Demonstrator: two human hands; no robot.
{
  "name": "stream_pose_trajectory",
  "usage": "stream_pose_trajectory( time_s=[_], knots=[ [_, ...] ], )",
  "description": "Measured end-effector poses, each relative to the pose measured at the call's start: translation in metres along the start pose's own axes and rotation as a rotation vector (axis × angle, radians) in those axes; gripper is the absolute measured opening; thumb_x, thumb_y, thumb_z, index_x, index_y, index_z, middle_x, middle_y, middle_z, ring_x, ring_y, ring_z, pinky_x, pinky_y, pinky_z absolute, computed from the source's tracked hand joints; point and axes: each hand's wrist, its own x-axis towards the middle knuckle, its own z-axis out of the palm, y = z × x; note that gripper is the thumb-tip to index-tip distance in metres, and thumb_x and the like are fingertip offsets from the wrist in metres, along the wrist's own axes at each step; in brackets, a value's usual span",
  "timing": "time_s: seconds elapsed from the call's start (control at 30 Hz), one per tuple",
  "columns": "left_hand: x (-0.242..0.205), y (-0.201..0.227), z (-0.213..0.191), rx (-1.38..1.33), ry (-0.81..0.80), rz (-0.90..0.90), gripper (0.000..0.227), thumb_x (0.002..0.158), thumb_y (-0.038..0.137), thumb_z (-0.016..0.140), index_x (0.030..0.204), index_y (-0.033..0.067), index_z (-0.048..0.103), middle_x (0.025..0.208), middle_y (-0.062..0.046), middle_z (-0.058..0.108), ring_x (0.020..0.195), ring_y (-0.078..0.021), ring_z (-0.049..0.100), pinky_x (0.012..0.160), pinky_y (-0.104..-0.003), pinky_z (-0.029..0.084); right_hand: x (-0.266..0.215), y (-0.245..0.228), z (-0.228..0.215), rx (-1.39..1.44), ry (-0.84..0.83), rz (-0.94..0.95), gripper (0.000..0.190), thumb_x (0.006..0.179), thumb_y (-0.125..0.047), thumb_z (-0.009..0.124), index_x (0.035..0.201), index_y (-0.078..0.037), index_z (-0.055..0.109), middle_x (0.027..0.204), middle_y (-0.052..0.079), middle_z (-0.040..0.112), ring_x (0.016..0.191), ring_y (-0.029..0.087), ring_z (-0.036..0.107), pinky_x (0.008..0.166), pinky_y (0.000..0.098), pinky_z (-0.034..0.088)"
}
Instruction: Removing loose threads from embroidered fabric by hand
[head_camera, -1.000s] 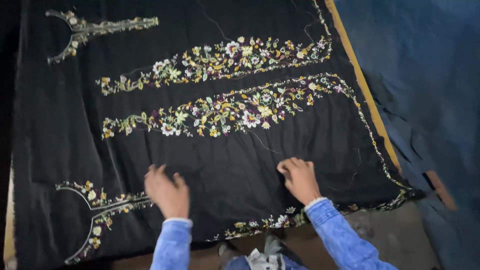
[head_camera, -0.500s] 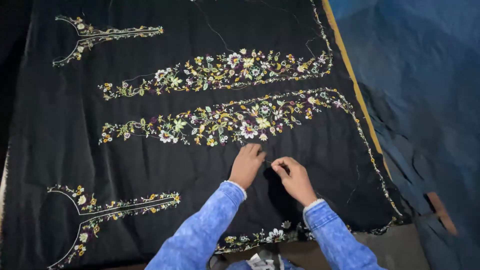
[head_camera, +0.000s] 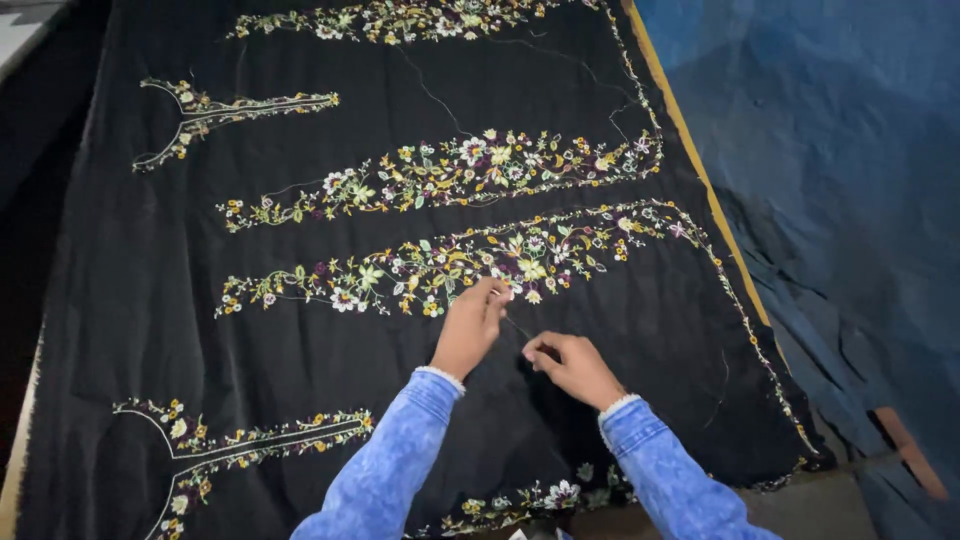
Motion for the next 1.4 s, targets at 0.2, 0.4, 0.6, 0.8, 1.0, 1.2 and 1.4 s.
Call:
stream_pose_trajectory(
  time_s=[0.2, 0.4, 0.6, 0.8, 1.0, 1.2, 1.4],
  knots=[
    [-0.006, 0.002, -0.026, 0.014, 0.178, -0.123, 0.008, 0.103, 0.02, 0.056, 0.109, 0.0207, 0.061, 0.063, -0.002, 0.062, 0.066, -0.0267, 0.067, 0.072, -0.042, 0.053, 0.0, -0.001, -0.011, 0.323, 0.182, -0.016, 0.012, 0.093, -0.012, 0.07, 0.101, -0.01, 0.079, 0.075, 0.01, 0.079, 0.071, 0.019, 0.07, 0.076, 0.0333, 0.057],
    [-0.019, 0.0, -0.013, 0.117, 0.116, -0.021, 0.007, 0.096, 0.011, 0.064, 0.1, 0.0136, 0.069, 0.065, -0.008, 0.066, 0.074, -0.0337, 0.065, 0.076, -0.042, 0.054, -0.005, 0.013, -0.031, 0.301, 0.341, 0.123, 0.013, 0.093, -0.014, 0.072, 0.102, -0.014, 0.081, 0.076, 0.007, 0.079, 0.072, 0.017, 0.07, 0.075, 0.0339, 0.056],
    [-0.021, -0.058, 0.048, 0.62, -0.136, 0.289, 0.026, 0.096, 0.017, 0.054, 0.113, 0.0266, 0.071, 0.099, -0.001, 0.061, 0.098, -0.0253, 0.056, 0.078, -0.036, 0.044, -0.007, 0.038, -0.028, 0.265, 0.384, 0.153, 0.013, 0.093, -0.015, 0.071, 0.1, -0.018, 0.081, 0.075, 0.004, 0.079, 0.072, 0.015, 0.071, 0.072, 0.031, 0.055],
    [-0.023, -0.061, 0.068, 0.667, -0.241, 0.458, 0.009, 0.096, 0.021, 0.06, 0.094, 0.0229, 0.069, 0.103, -0.002, 0.06, 0.103, -0.0244, 0.053, 0.084, -0.033, 0.041, -0.017, 0.037, -0.028, 0.258, 0.392, 0.186, 0.012, 0.093, -0.017, 0.07, 0.099, -0.016, 0.081, 0.078, 0.005, 0.08, 0.077, 0.017, 0.073, 0.076, 0.0335, 0.056],
    [-0.013, -0.054, 0.049, 0.348, -0.329, 0.32, 0.013, 0.098, 0.032, 0.063, 0.095, 0.0203, 0.069, 0.108, -0.003, 0.066, 0.108, -0.0273, 0.06, 0.09, -0.038, 0.047, -0.026, 0.047, -0.025, 0.203, 0.379, 0.204, 0.013, 0.091, -0.016, 0.072, 0.101, -0.017, 0.081, 0.086, 0.007, 0.081, 0.088, 0.025, 0.075, 0.082, 0.0397, 0.057],
    [-0.006, -0.03, 0.023, -0.004, -0.29, 0.04, 0.008, 0.1, 0.018, 0.063, 0.102, 0.0169, 0.071, 0.079, -0.003, 0.076, 0.085, -0.0274, 0.071, 0.086, -0.039, 0.054, -0.022, 0.04, -0.014, 0.05, 0.217, 0.026, 0.045, 0.089, -0.022, 0.076, 0.131, -0.012, 0.067, 0.119, 0.017, 0.071, 0.112, 0.039, 0.067, 0.096, 0.0491, 0.054],
    [-0.001, -0.04, -0.003, -0.388, 0.144, -0.204, 0.011, 0.098, 0.006, 0.058, 0.1, 0.0101, 0.067, 0.079, -0.011, 0.075, 0.076, -0.0231, 0.075, 0.082, -0.039, 0.056, -0.024, -0.007, -0.022, 0.022, 0.098, -0.015, 0.02, 0.093, -0.02, 0.071, 0.11, -0.013, 0.079, 0.084, 0.01, 0.081, 0.091, 0.032, 0.076, 0.084, 0.0428, 0.057]
  ],
)
